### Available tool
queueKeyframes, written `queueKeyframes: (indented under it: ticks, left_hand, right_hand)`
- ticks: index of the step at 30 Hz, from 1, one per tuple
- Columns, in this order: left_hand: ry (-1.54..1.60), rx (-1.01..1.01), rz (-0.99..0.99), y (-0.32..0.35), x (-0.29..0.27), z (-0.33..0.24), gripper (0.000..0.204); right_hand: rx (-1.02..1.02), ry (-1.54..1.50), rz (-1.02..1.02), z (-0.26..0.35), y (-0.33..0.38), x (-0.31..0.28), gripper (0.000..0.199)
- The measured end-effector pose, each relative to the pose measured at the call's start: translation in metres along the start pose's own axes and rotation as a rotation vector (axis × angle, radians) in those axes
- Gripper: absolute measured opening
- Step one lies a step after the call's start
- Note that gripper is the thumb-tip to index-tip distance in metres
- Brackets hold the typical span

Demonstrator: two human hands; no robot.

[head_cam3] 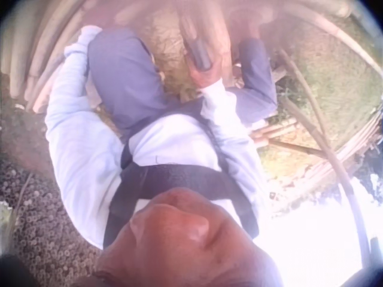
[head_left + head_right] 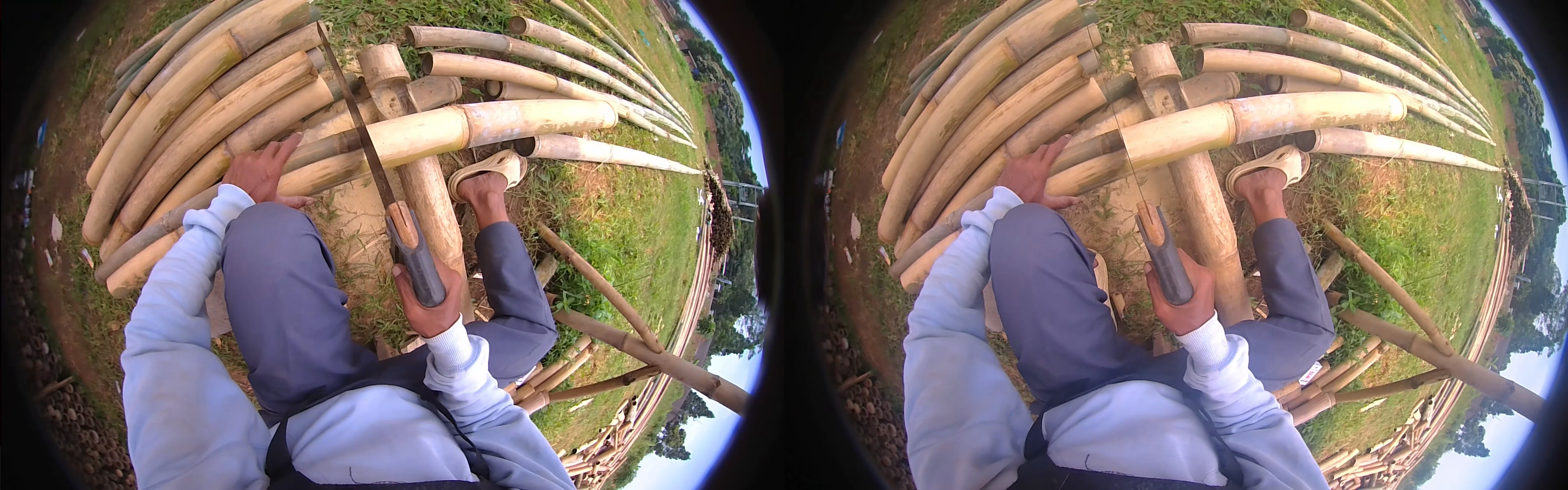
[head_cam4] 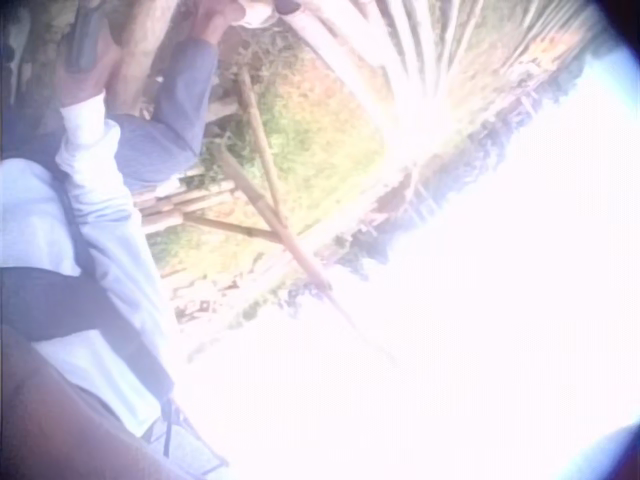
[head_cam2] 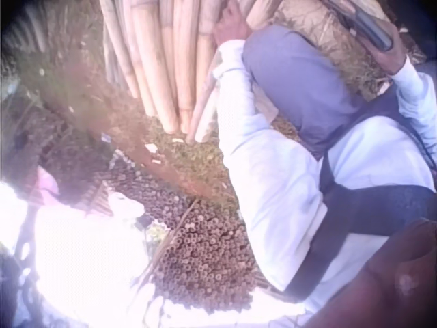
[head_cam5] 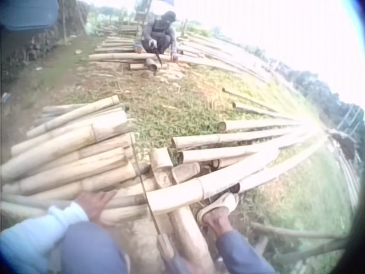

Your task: The person sits on the ground and uses a hand saw to cut long bamboo poles into shorter sections. They repeatedly position a pole, saw through it, and move the cut piece aside to continue with the next one.

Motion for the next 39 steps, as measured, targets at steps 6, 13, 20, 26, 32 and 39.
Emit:
queueKeyframes:
  ticks: [6, 13, 20, 26, 32, 39]
  left_hand:
    - [-0.002, 0.054, -0.116, 0.004, 0.007, -0.002, 0.084]
    - [0.045, 0.095, -0.248, 0.013, 0.02, -0.007, 0.075]
    - [-0.076, 0.025, -0.223, 0.017, 0.013, -0.02, 0.077]
    - [-0.062, 0.033, -0.298, 0.019, 0.021, -0.016, 0.085]
    - [-0.028, 0.028, -0.291, 0.014, 0.019, -0.016, 0.081]
    - [-0.004, 0.003, -0.223, 0.011, 0.015, -0.012, 0.079]
  right_hand:
    - [0.007, 0.031, 0.029, -0.002, 0.003, -0.003, 0.016]
    - [0.098, 0.185, 0.059, 0.034, 0.084, -0.031, 0.02]
    - [0.025, 0.114, 0.061, 0.017, 0.007, -0.006, 0.015]
    - [0.112, 0.111, 0.082, 0.017, 0.043, -0.015, 0.013]
    - [0.14, 0.184, 0.128, 0.043, 0.103, -0.044, 0.021]
    - [-0.037, 0.034, -0.009, 0.004, -0.005, 0.009, 0.014]
Point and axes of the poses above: each hand's wrist, its own y-axis away from the middle knuckle, its own x-axis out of the palm, z = x × y, the point moved 2 cm from there along -y, towards the middle knuckle, and after that the axes turned 9 degrees about -x, right-handed, at the moved point
